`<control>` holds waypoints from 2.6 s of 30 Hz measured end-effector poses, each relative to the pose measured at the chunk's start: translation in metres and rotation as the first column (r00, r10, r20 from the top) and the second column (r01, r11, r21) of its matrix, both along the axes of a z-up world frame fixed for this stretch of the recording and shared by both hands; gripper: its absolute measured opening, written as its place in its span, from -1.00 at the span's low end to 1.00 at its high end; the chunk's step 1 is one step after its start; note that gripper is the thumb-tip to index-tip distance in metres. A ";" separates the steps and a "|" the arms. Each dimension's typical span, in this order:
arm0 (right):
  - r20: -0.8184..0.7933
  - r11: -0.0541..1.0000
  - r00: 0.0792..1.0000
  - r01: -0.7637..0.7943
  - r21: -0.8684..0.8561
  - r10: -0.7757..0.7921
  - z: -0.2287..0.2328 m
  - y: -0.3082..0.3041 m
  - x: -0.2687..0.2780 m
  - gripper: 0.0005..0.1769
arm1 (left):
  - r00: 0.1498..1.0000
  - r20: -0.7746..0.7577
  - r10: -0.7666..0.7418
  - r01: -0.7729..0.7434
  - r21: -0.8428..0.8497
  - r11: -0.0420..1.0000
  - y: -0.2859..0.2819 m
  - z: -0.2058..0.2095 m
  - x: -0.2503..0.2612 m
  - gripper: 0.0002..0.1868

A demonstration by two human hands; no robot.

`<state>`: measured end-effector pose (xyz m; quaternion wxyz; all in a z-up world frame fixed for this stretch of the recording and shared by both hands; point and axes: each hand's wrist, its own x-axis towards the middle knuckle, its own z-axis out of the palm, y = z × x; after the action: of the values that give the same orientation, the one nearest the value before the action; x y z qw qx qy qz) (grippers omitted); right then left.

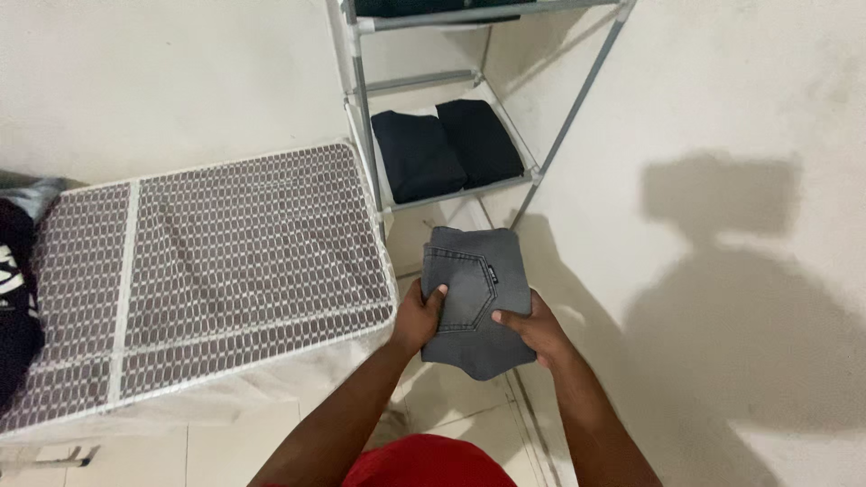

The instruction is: The person folds a pair of jeans and a black t-shirt by hand. They place the folded jeans on a metal shelf and then spread the t-shirt on a bed, folding the sides and bottom until it is a compact rectangle.

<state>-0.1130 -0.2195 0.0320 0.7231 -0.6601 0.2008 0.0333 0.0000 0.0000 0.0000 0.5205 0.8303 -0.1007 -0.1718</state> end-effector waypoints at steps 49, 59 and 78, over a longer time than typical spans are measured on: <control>0.196 0.937 0.958 -0.138 -0.322 0.209 0.007 -0.086 0.437 -0.18 | 0.794 0.104 0.599 -0.594 0.340 0.729 -0.106 0.089 0.348 -0.41; 0.041 0.828 0.973 -0.172 -0.533 0.228 0.001 -0.084 0.438 0.02 | 0.814 0.020 0.581 -0.543 0.383 0.748 -0.107 0.099 0.340 -0.20; 0.141 0.525 0.989 0.101 -0.845 0.037 0.080 -0.205 0.404 -0.15 | 0.966 0.005 0.258 -0.247 -0.267 0.931 -0.225 0.004 0.375 -0.32</control>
<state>0.2907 -0.4247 0.1115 0.3224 -0.9254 0.1520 -0.1287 0.3753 -0.2253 0.0041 0.6422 0.7628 -0.0257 -0.0717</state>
